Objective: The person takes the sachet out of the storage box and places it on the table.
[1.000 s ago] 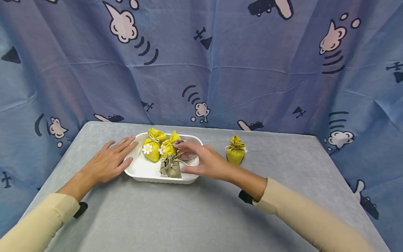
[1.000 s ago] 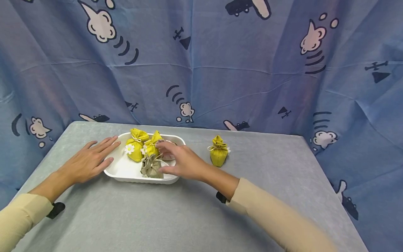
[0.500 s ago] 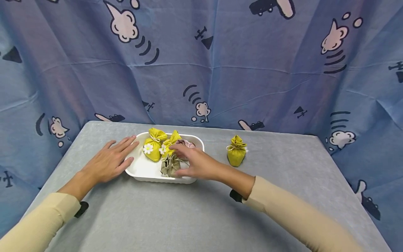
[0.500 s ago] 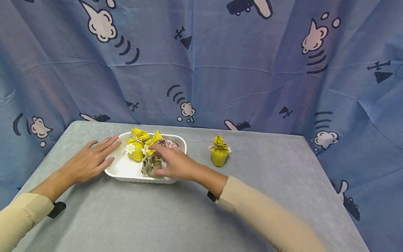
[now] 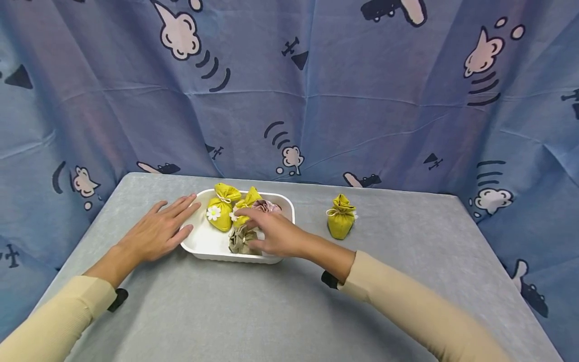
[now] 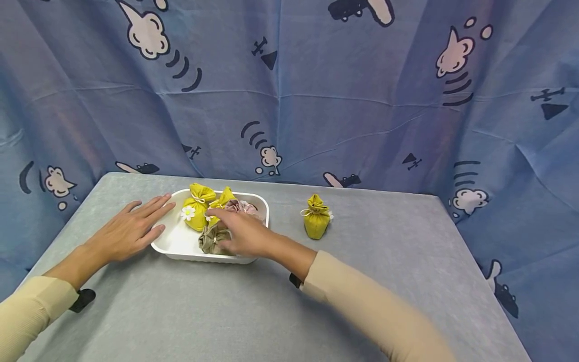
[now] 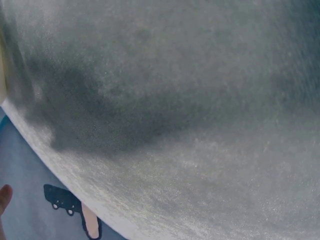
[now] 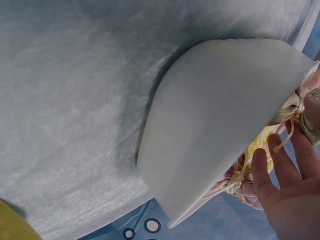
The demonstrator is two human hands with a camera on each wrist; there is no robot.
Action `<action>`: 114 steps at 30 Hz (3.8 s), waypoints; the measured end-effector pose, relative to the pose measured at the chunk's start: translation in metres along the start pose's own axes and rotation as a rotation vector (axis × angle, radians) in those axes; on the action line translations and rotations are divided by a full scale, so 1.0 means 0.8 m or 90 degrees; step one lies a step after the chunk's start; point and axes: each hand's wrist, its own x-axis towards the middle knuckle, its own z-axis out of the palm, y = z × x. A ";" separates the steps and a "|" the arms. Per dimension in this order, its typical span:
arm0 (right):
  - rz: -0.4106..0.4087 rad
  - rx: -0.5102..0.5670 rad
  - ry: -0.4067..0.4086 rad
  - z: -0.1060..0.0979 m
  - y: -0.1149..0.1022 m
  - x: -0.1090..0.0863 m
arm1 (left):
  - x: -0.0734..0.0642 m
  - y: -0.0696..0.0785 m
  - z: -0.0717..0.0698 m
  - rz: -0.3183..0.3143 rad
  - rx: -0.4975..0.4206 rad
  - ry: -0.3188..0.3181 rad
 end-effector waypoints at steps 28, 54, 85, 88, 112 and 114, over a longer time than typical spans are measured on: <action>-0.042 -0.134 0.040 0.012 -0.006 0.010 | 0.001 -0.001 -0.002 -0.009 -0.001 -0.008; -0.059 -0.105 0.155 -0.006 -0.008 0.003 | 0.001 -0.001 0.002 0.003 -0.009 0.001; -0.030 -0.053 0.242 -0.106 -0.009 -0.061 | 0.001 0.000 0.004 -0.005 0.003 -0.010; -0.017 -0.072 0.253 -0.111 0.002 -0.066 | 0.000 0.000 0.004 -0.009 0.001 -0.015; 0.087 -0.100 0.243 -0.093 0.088 -0.084 | 0.000 0.000 0.001 -0.007 0.006 -0.004; 0.082 -0.097 0.240 -0.090 0.092 -0.084 | 0.000 0.000 0.002 -0.008 0.007 -0.007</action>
